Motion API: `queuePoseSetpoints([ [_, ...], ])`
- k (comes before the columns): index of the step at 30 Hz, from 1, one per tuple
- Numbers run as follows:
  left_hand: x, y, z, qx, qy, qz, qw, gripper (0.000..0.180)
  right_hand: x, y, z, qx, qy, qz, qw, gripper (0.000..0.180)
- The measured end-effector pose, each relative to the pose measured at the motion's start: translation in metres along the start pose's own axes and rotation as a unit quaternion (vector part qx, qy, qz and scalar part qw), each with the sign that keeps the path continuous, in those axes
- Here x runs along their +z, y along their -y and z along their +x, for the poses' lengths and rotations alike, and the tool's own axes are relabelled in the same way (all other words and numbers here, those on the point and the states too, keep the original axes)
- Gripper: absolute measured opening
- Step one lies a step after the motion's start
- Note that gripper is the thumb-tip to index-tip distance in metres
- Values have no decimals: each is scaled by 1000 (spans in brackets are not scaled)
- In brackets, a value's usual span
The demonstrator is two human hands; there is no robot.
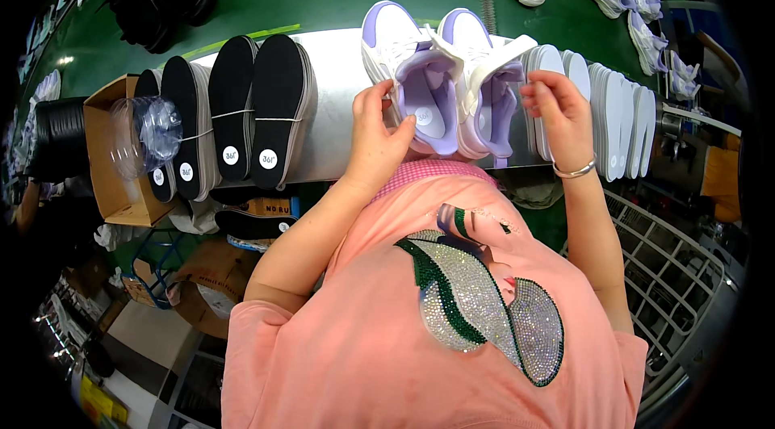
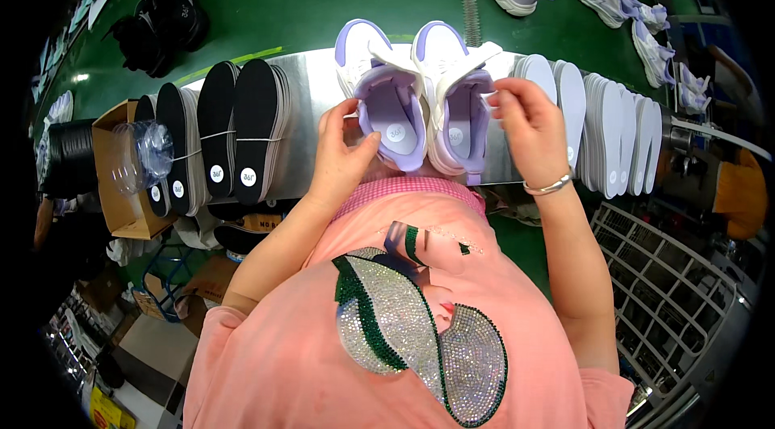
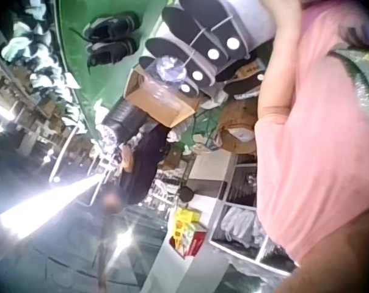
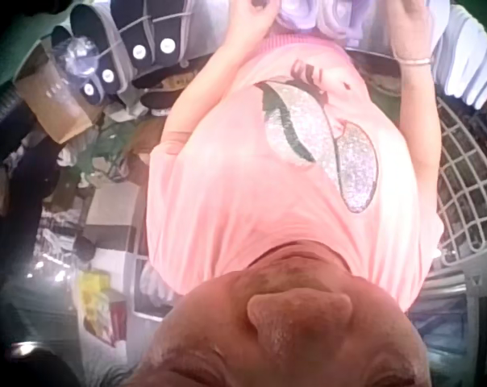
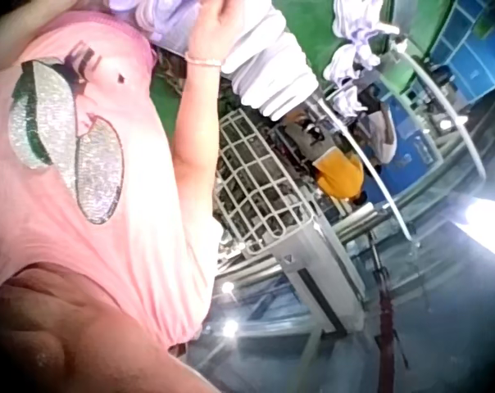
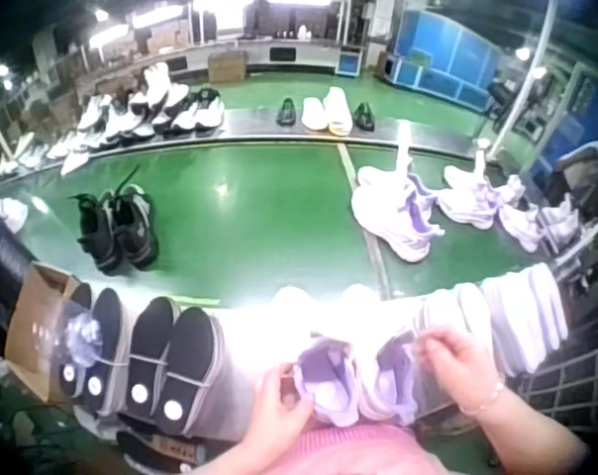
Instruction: The person takes shoes from an assembly line and inserts insoles into them by hand.
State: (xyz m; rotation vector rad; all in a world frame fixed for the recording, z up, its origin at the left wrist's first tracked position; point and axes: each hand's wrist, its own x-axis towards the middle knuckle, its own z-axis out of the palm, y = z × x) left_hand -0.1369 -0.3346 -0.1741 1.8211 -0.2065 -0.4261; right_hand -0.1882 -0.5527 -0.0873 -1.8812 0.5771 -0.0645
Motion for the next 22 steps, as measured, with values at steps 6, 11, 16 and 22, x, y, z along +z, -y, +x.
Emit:
queuePoseSetpoints([
  [6,4,-14,8,51,28,32,998,48,-7,-60,-5,198,56,-4,979,50],
  [11,-1,-43,7,281,-21,218,934,56,42,-80,-15,45,55,-73,995,36],
  [16,12,-51,39,102,141,398,901,78,41,-48,-5,9,135,-111,985,35],
  [22,-5,-70,106,57,81,432,897,71,-18,-61,82,-163,-21,-271,948,36],
])
